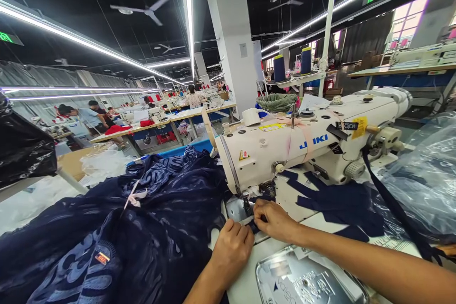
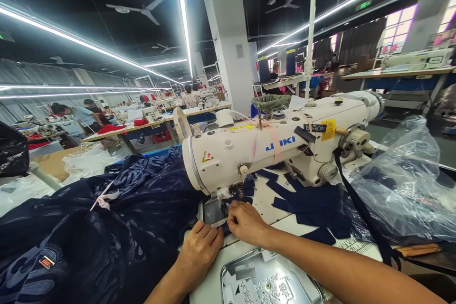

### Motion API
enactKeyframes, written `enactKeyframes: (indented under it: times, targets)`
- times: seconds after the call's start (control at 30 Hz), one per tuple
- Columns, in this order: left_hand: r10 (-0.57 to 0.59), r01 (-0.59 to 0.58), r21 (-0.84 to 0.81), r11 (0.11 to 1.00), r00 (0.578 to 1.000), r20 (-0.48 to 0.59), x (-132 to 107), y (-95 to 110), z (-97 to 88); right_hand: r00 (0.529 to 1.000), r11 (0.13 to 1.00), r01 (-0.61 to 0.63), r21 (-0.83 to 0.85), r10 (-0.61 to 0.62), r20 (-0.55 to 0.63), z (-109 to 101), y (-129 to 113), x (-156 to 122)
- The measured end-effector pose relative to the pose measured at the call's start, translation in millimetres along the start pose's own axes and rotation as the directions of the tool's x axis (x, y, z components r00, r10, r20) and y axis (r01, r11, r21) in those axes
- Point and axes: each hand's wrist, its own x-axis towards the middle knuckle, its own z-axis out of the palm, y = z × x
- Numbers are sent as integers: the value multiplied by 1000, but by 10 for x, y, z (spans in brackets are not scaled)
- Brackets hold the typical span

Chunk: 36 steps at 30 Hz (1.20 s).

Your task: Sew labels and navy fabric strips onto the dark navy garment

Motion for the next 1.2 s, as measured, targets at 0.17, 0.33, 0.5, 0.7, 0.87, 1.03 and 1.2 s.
enactKeyframes:
  times: [0.17, 0.33, 0.5, 0.7, 0.87, 1.03, 1.2]
  targets:
    - [9, -9, -30, 1000, 1000, 14, 19, 12, -15, 999, 996, 39, -77, -39, -1, -1, -4, -37]
    - [-4, 6, -24, 1000, 998, 58, 17, 16, -33, 998, 997, 66, -47, -65, 13, -27, 40, -67]
    - [-6, 9, -45, 999, 998, 66, 0, 17, 2, 976, 953, 216, -211, -208, 61, -21, 7, -204]
    - [-39, 45, -70, 996, 995, 92, -3, 5, -11, 933, 812, 338, -477, -356, 56, 92, -9, -333]
    - [-15, 29, -91, 995, 989, 144, -32, -17, -54, 913, 856, 407, -320, -386, 130, -21, 45, -267]
    - [-7, 19, -85, 996, 990, 143, -36, -11, -32, 947, 947, 312, -71, -304, 103, -92, 97, -171]
    - [-9, 24, -96, 995, 988, 155, -25, 9, 7, 949, 953, 301, -38, -295, 114, -94, 100, -151]
